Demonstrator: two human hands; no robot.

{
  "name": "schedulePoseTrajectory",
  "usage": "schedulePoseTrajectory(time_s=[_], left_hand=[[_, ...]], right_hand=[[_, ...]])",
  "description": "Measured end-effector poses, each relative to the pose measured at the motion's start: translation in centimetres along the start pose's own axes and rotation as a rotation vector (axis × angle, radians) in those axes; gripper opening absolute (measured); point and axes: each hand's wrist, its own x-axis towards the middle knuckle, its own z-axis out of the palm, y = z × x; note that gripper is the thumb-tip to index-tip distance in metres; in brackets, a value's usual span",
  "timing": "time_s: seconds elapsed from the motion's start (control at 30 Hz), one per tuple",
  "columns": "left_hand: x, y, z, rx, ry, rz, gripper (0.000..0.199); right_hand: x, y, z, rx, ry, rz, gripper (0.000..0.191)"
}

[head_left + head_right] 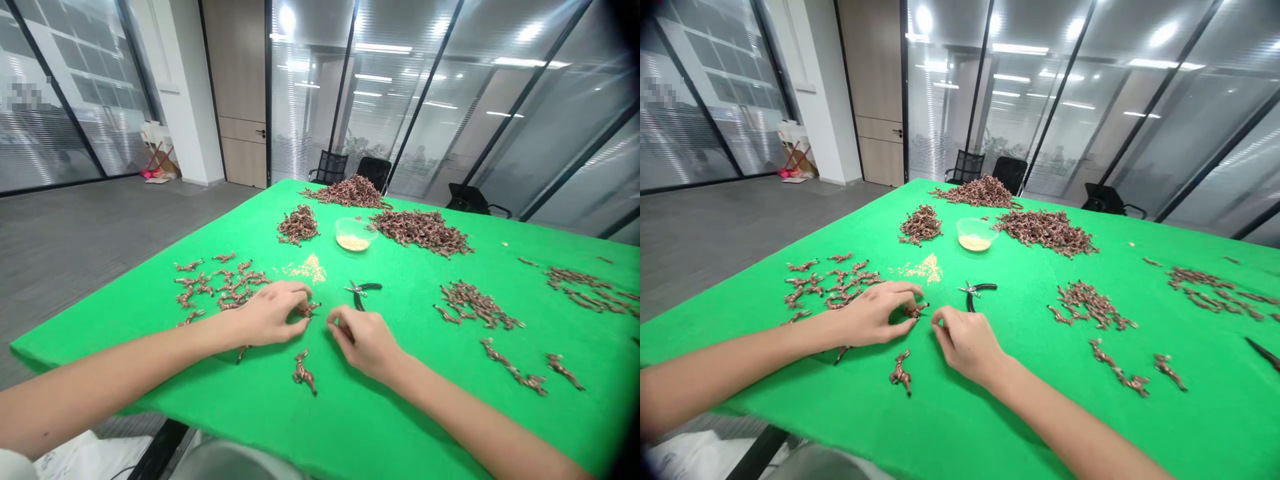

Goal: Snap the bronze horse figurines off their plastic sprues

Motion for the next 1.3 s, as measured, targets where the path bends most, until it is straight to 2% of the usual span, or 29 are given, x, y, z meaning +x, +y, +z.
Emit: schedulePoseTrajectory(time_s=[0.3, 0.5, 0.67, 0.8, 1.0, 1.17, 1.3], left_hand=[[0.1, 0.3, -0.1, -0.019, -0.02, -0.002, 0.014], [0.1, 0.2, 0.2, -0.105, 0.002, 0.079, 0.012], [0.0, 0.4, 0.3, -0.136, 0.024, 0.021, 0.01], [0.0, 1.0, 0.1, -0.235, 0.05, -0.056, 0.014], [0.0, 1.7, -0.1, -0.386, 0.055, -0.209, 0.01], [0.0, 1.7, 0.0, -0.45, 0.09, -0.232, 0.009], [0.1, 1.5, 0.3, -0.452, 0.117, -0.202, 0.007]], right_hand=[[0.3, 0.5, -0.3, 0.103, 0.122, 0.146, 0.021], [0.6, 0.3, -0.7, 0.274, 0.153, 0.234, 0.031], [0.8, 0.2, -0.8, 0.326, 0.164, 0.275, 0.036], [0.9, 0.3, -0.8, 0.352, 0.15, 0.288, 0.034], [0.8, 0.5, -0.8, 0.394, 0.136, 0.329, 0.031], [0.8, 0.4, -0.8, 0.446, 0.103, 0.334, 0.032], [0.7, 0.4, -0.6, 0.377, 0.117, 0.282, 0.029]])
